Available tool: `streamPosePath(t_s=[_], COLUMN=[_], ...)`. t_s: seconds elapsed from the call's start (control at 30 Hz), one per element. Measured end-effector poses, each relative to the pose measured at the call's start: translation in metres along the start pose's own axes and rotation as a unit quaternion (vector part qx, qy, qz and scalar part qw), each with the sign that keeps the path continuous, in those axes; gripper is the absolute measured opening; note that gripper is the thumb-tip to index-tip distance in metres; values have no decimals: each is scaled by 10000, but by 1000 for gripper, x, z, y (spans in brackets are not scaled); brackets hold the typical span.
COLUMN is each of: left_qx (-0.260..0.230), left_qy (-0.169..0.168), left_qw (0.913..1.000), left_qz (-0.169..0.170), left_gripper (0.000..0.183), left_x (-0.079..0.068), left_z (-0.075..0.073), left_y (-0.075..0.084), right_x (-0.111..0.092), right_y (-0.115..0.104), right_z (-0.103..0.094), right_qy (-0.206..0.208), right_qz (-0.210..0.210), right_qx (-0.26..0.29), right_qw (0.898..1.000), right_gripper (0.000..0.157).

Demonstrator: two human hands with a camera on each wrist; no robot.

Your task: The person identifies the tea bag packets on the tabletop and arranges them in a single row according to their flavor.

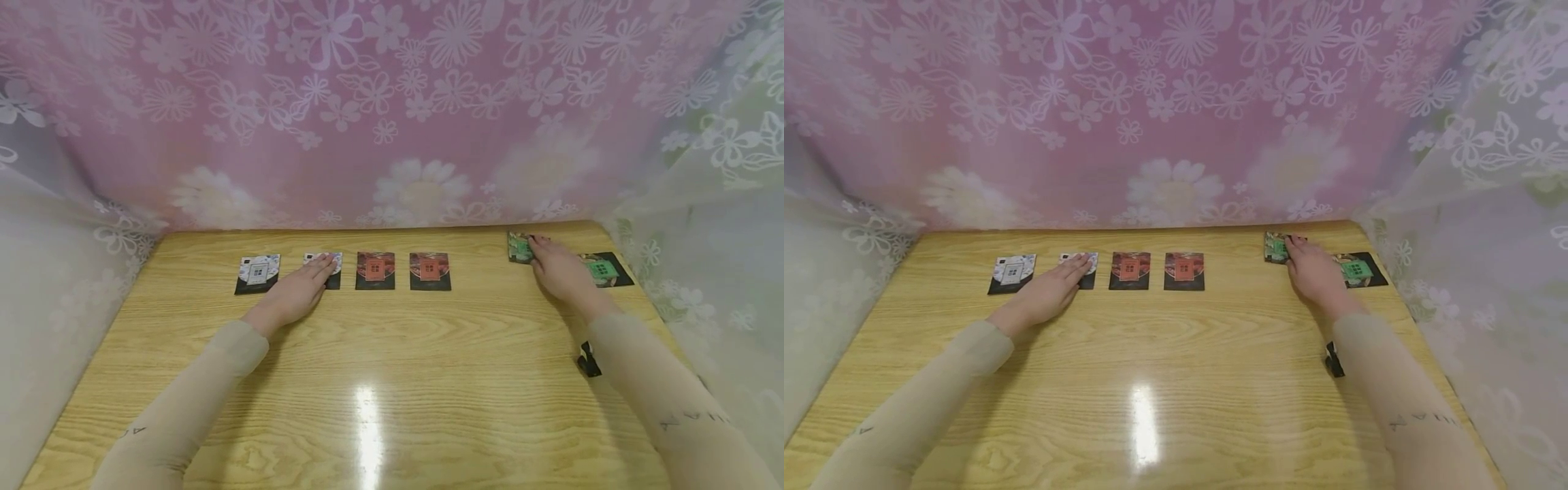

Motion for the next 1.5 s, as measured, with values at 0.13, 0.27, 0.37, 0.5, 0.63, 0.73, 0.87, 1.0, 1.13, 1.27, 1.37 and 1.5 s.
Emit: streamPosePath(t_s=[0.13,0.27,0.37,0.5,0.63,0.73,0.87,1.0,1.13,1.27,1.37,1.5], left_qx=[18,31,62,123,133,137,150,123,120,128,133,156], left_qy=[17,3,23,62,56,37,44,52,79,91,91,109], left_qw=[10000,10000,10000,9999,9999,9999,9999,9999,9999,9998,9998,9998], left_qz=[-5,8,24,44,53,45,49,56,74,81,78,75], left_gripper=[56,56,56,56,56,56,56,56,56,56,56,56], left_x=[0,0,0,1,1,1,1,1,0,-1,-2,-1], left_z=[0,1,1,0,0,0,0,0,0,-3,-3,-2], left_y=[-1,-2,-1,-2,-2,-2,-1,-1,1,3,3,3], right_x=[-6,-12,-17,-25,-34,-39,-41,-40,-39,-39,-39,-39], right_y=[-13,-27,-39,-56,-75,-86,-91,-89,-83,-78,-79,-84], right_z=[1,4,5,6,5,4,2,-4,-8,-7,-7,-7], right_qy=[-2,-36,-42,42,163,203,275,453,390,280,314,330], right_qz=[-38,-76,-94,-188,-332,-389,-401,-777,-1325,-1606,-1771,-1902], right_qx=[-131,-225,-202,-208,-213,-237,-259,-296,-350,-341,-329,-342], right_qw=[9999,9997,9997,9996,9991,9988,9985,9955,9898,9860,9831,9806], right_gripper=[61,61,60,60,58,58,58,59,65,69,71,71])
Point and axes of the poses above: each hand's wrist, its own x-axis towards the middle knuckle, its own z-axis out of the palm, y = z × x, the point moved 8 cm from there along x, towards the middle knuckle, and after that the axes turned 1 degree about x, right-handed, at the moved point
